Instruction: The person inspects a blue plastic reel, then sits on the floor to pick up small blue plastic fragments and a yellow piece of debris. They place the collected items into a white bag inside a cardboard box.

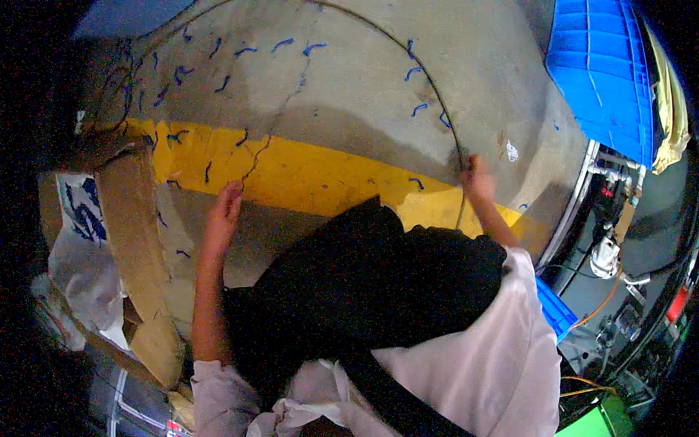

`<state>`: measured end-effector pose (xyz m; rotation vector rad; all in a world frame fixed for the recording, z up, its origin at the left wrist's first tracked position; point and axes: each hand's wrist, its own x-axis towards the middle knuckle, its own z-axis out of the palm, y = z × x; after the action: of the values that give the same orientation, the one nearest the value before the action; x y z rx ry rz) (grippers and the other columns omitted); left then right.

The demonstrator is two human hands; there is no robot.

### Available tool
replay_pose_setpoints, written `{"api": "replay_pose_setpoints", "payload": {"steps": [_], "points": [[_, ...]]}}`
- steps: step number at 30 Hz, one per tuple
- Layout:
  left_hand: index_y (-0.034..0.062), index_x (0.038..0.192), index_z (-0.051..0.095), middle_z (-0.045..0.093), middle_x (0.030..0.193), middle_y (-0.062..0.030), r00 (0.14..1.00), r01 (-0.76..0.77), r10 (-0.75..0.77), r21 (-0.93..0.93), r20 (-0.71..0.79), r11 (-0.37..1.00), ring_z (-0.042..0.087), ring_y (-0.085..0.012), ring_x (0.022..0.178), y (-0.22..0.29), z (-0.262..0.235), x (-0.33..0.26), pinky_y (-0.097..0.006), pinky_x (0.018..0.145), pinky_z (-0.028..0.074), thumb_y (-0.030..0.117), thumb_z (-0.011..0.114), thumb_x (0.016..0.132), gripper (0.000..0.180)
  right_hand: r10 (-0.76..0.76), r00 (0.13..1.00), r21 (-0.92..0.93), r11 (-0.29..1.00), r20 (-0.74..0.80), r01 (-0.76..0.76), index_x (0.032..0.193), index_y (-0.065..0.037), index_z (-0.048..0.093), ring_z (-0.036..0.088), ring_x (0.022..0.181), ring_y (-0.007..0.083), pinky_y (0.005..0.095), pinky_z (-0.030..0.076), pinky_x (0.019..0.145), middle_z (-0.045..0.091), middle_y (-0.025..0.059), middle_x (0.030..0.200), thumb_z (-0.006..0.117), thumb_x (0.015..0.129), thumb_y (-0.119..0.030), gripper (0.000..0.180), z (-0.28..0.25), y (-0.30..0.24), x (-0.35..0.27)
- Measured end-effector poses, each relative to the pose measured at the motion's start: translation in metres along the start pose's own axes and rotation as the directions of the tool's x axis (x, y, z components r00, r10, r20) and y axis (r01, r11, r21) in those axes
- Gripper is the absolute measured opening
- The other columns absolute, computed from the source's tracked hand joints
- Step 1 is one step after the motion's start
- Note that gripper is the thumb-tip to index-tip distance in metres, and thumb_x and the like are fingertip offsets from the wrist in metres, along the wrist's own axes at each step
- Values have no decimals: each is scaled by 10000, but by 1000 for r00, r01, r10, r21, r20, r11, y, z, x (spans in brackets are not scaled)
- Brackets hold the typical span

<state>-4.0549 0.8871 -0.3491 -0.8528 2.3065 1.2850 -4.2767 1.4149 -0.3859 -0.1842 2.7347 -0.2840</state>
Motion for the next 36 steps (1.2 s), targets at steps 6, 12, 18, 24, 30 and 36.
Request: {"api": "replay_pose_setpoints", "payload": {"steps": [6,12,18,24,30,36], "points": [[53,1217,530,624,1098,-167,998,29,-33,-85,-45,996,610,-265,1007,-17,16,-23,-345,859,471,146,533,907,324,-281,952,81,959,124,273,993,-88,496,540,845,383,442,456,691,520,144,953,580,828,-109,186,36,-77,-48],[47,1199,547,634,1085,-148,991,-31,21,-69,-133,997,617,-242,994,-18,16,-12,-331,863,474,114,530,904,303,-222,974,49,973,-53,225,965,-64,503,566,805,341,403,472,670,537,139,915,593,800,-112,194,53,-56,-31],[51,1204,545,628,1103,-140,998,40,-44,-61,-54,997,613,-222,1001,6,19,-16,-317,863,472,97,538,900,308,172,926,286,955,-337,-73,985,-48,536,562,868,337,429,464,733,571,163,931,578,769,-97,225,11,-71,64],[48,1209,544,628,1108,-136,993,-31,18,-112,-116,993,611,-209,1009,-7,12,-23,-307,863,468,83,540,898,313,99,905,164,986,-413,-33,1041,-55,543,559,901,345,428,459,779,572,157,959,604,810,-189,274,27,-94,88],[43,1191,553,628,1096,-145,994,82,-83,-17,-72,996,616,-231,996,-1,6,-37,-317,851,474,97,548,892,304,-6,931,135,989,-365,59,1056,-46,500,548,936,384,450,473,795,518,184,1048,648,791,-212,345,21,-147,97],[77,1185,564,633,1079,-139,992,-4,3,-5,-122,1000,624,-248,965,16,9,-34,-341,831,486,117,555,887,301,-88,976,61,993,-197,102,1069,-54,476,565,918,401,473,481,782,510,196,1060,653,756,-138,370,13,-153,118]]}}
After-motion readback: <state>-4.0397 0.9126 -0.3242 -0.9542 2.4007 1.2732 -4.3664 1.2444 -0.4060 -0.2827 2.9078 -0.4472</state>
